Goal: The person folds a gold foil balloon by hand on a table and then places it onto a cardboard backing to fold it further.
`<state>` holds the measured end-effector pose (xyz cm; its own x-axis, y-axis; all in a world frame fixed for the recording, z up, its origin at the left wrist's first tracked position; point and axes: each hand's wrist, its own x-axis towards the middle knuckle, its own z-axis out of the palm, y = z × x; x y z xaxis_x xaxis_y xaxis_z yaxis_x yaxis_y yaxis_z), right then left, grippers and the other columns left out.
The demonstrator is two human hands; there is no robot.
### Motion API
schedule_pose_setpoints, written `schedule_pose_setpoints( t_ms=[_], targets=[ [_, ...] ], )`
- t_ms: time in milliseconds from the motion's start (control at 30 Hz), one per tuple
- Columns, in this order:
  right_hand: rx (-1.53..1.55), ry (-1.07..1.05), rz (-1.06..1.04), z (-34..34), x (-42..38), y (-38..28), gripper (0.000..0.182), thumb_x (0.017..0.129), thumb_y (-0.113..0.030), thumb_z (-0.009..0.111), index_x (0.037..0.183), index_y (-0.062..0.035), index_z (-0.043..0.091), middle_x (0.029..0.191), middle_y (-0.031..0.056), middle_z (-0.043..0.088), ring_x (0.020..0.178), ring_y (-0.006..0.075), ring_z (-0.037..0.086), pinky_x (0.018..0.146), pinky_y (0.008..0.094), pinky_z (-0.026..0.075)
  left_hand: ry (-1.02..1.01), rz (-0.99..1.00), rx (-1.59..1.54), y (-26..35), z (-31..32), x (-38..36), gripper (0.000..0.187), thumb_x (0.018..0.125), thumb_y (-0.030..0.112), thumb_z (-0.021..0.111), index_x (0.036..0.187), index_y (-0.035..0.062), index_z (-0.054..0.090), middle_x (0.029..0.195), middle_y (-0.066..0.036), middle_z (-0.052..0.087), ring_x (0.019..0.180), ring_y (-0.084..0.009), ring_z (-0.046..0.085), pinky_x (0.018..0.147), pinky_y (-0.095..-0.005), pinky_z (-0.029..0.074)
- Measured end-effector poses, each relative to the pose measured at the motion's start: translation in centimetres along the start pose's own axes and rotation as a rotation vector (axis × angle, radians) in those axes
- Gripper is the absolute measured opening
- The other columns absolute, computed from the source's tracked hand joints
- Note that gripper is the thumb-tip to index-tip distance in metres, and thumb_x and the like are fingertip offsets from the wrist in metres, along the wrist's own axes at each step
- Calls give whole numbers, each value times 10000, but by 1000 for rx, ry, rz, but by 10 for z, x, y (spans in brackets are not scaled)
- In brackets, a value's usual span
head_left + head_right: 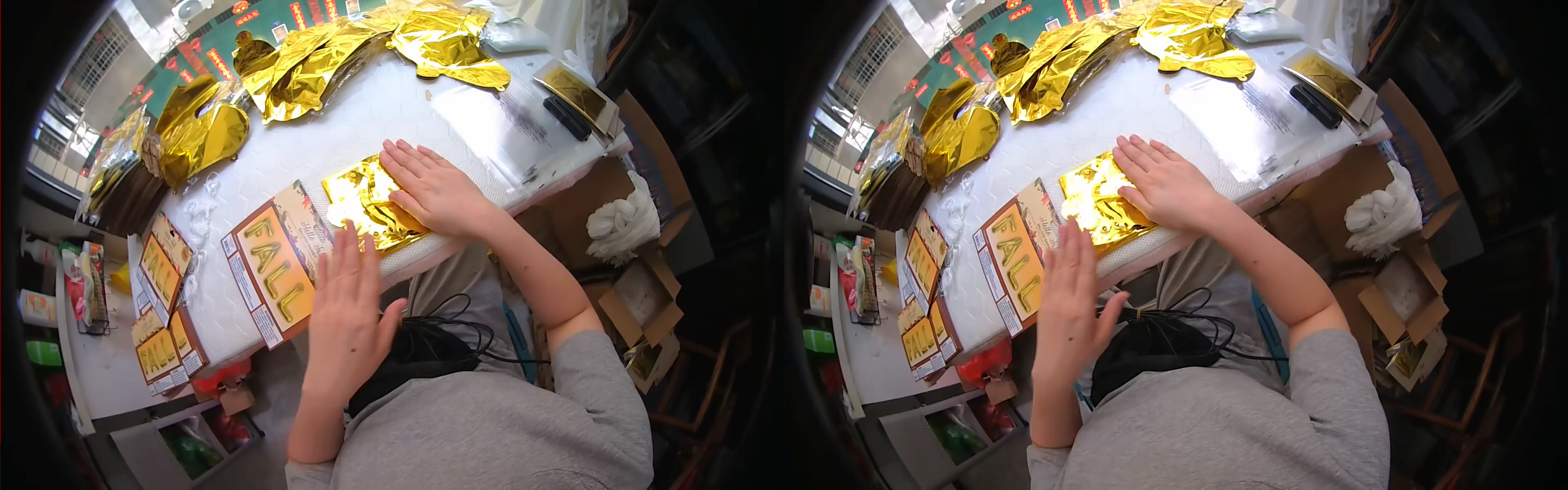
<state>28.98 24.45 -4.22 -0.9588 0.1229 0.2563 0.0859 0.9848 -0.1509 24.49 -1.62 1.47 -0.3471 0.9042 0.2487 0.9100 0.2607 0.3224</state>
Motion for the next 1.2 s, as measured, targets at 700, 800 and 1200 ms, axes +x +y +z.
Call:
schedule_pose_setpoints(
  t_ms=[700,800,1200],
  targets=[
    [1233,220,209,-3,0,30,438,1109,-264,442,1395,-8,651,1379,123,680,1272,202,618,1131,342,439,197,117,191,12,73,24,467,968,109,640,1406,-42,591,1456,-205,616,1360,-339,600,1108,-473,491],
    [1385,121,181,-15,-3,27,451,1101,-251,432,1385,24,650,1398,131,669,1322,213,586,1162,347,409,260,134,102,7,67,20,415,937,48,654,1351,11,660,1381,-168,682,1277,-326,663,1060,-461,527],
    [1681,101,-51,-27,-27,-13,234,1073,-134,618,1221,26,706,1142,57,734,1112,112,650,1013,297,512,741,-317,-1121,-11,5,-3,227,1071,44,600,1251,-62,689,1110,-67,742,987,-69,652,882,-237,525]
  ],
)
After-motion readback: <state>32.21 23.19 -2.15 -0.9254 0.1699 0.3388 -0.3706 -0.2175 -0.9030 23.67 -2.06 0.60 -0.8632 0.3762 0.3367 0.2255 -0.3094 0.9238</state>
